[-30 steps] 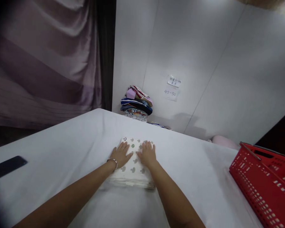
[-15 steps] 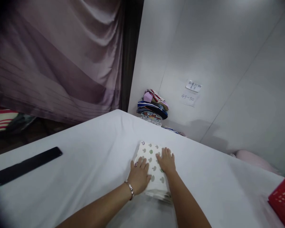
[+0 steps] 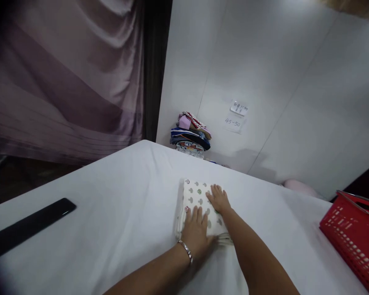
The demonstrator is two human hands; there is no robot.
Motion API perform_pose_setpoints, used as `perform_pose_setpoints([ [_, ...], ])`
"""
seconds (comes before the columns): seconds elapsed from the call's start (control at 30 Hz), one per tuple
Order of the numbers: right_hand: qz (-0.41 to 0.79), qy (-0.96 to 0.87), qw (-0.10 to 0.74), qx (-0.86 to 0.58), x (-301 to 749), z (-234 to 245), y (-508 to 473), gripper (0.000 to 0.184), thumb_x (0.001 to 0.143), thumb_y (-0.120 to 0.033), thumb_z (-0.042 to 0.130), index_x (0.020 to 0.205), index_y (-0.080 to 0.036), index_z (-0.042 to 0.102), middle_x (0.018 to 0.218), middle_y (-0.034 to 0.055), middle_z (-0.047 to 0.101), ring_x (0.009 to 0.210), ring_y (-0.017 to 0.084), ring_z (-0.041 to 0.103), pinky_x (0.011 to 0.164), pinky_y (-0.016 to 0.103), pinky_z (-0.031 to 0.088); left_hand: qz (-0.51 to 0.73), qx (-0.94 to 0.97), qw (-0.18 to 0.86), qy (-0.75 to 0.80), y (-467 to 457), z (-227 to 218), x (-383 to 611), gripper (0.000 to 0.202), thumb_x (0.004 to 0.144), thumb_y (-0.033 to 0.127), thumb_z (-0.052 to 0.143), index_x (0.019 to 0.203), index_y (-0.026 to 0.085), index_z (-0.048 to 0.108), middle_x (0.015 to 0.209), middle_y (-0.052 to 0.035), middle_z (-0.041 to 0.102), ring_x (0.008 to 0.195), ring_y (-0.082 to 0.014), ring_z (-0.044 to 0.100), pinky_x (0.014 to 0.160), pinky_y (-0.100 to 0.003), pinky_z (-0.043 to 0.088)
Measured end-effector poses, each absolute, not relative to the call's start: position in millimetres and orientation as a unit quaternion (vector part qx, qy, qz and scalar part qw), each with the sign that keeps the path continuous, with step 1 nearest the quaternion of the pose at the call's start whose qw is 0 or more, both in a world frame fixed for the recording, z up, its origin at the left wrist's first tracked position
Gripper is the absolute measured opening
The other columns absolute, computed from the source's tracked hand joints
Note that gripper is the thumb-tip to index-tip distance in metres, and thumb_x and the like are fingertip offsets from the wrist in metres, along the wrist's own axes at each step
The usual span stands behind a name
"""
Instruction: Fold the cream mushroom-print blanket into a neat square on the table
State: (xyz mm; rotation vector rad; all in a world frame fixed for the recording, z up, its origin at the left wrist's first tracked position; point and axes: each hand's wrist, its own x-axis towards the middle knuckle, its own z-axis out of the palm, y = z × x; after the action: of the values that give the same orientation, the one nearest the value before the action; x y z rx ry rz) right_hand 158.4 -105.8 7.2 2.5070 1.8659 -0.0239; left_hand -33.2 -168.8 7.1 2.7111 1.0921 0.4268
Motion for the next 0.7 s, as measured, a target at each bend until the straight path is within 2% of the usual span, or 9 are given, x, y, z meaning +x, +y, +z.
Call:
perform_pose_setpoints([
  [0.1, -0.019, 0.585, 0.036, 0.81, 149.2, 22.1, -99.3, 0.061, 0.091, -0.051, 0.024, 0.142, -0.017, 0.022, 0.149, 0.0097, 0.019, 0.136, 0.025, 0.014, 0.106, 0.048, 0.015, 0.148, 0.919, 0.093, 0.353, -170.2, 4.2, -33.2, 0.083, 0.077, 0.069, 0.029, 0.134, 0.01, 0.041, 0.142, -0.0185, 0.033, 0.134, -0.0366, 0.019, 0.108, -0.059, 0.0],
  [0.17, -0.016, 0.59, 0.025, 0.807, 137.6, 30.9, -93.9, 0.062, 0.091, -0.052, 0.025, 0.142, -0.018, 0.022, 0.149, 0.0102, 0.017, 0.137, 0.026, 0.011, 0.106, 0.05, 0.014, 0.143, 0.92, 0.093, 0.354, -170.3, 2.7, -32.1, 0.084, 0.076, 0.069, 0.03, 0.134, 0.009, 0.041, 0.143, -0.0192, 0.032, 0.134, -0.0373, 0.018, 0.108, -0.059, -0.002],
  [0.3, -0.031, 0.655, -0.035, 0.754, 111.9, 26.6, -90.6, 0.06, 0.092, -0.05, 0.02, 0.143, -0.019, 0.018, 0.15, 0.0069, 0.012, 0.138, 0.02, 0.005, 0.109, 0.042, 0.01, 0.134, 0.922, 0.08, 0.355, -172.4, 1.8, -30.1, 0.083, 0.076, 0.068, 0.031, 0.135, 0.009, 0.04, 0.143, -0.0189, 0.032, 0.135, -0.0378, 0.016, 0.107, -0.06, -0.005],
  [0.4, -0.053, 0.668, -0.043, 0.741, 103.2, 11.8, -94.9, 0.059, 0.092, -0.05, 0.024, 0.143, -0.02, 0.021, 0.15, 0.0056, 0.013, 0.138, 0.019, 0.006, 0.109, 0.042, 0.009, 0.13, 0.921, 0.095, 0.356, -173.8, 7.7, -31.9, 0.084, 0.076, 0.067, 0.033, 0.135, 0.007, 0.038, 0.142, -0.0206, 0.032, 0.135, -0.0371, 0.016, 0.108, -0.058, -0.004],
  [0.47, -0.054, 0.666, -0.043, 0.743, 103.5, 5.2, -96.9, 0.059, 0.092, -0.05, 0.025, 0.143, -0.021, 0.021, 0.15, 0.005, 0.013, 0.138, 0.019, 0.006, 0.109, 0.042, 0.008, 0.134, 0.917, 0.136, 0.349, -169.9, 16.8, -35.6, 0.084, 0.074, 0.068, 0.035, 0.132, 0.007, 0.044, 0.141, -0.0216, 0.035, 0.134, -0.0378, 0.019, 0.108, -0.058, 0.002],
  [0.5, -0.054, 0.666, -0.043, 0.743, 104.6, 3.5, -97.2, 0.059, 0.092, -0.05, 0.025, 0.143, -0.021, 0.021, 0.15, 0.0047, 0.013, 0.138, 0.019, 0.005, 0.109, 0.042, 0.008, 0.136, 0.915, 0.166, 0.342, -165.4, 22.3, -38.4, 0.08, 0.074, 0.067, 0.037, 0.128, 0.009, 0.05, 0.137, -0.0213, 0.04, 0.132, -0.0382, 0.024, 0.107, -0.058, 0.008],
  [0.57, -0.052, 0.665, -0.041, 0.744, 107.1, 2.7, -96.6, 0.058, 0.092, -0.049, 0.025, 0.143, -0.023, 0.02, 0.15, 0.0041, 0.014, 0.138, 0.019, 0.006, 0.109, 0.043, 0.009, 0.146, 0.902, 0.24, 0.328, -150.9, 32.6, -45.6, 0.062, 0.076, 0.062, 0.04, 0.111, 0.016, 0.064, 0.12, -0.0175, 0.058, 0.119, -0.0351, 0.044, 0.103, -0.055, 0.025],
  [0.63, -0.047, 0.668, -0.04, 0.742, 108.4, 3.3, -95.6, 0.057, 0.092, -0.047, 0.026, 0.143, -0.023, 0.02, 0.15, 0.0041, 0.014, 0.138, 0.018, 0.007, 0.109, 0.043, 0.01, 0.197, 0.871, 0.302, 0.334, -131.0, 37.7, -54.4, 0.04, 0.082, 0.047, 0.042, 0.094, 0.022, 0.069, 0.099, -0.0097, 0.069, 0.1, -0.0255, 0.059, 0.095, -0.043, 0.039],
  [0.7, -0.045, 0.669, -0.042, 0.74, 108.1, 3.9, -95.3, 0.057, 0.092, -0.047, 0.025, 0.143, -0.022, 0.02, 0.15, 0.0046, 0.014, 0.138, 0.018, 0.007, 0.109, 0.042, 0.01, 0.309, 0.818, 0.316, 0.369, -110.0, 34.9, -62.9, 0.028, 0.084, 0.029, 0.043, 0.094, 0.023, 0.068, 0.098, -0.0049, 0.069, 0.097, -0.0182, 0.06, 0.092, -0.033, 0.042],
])
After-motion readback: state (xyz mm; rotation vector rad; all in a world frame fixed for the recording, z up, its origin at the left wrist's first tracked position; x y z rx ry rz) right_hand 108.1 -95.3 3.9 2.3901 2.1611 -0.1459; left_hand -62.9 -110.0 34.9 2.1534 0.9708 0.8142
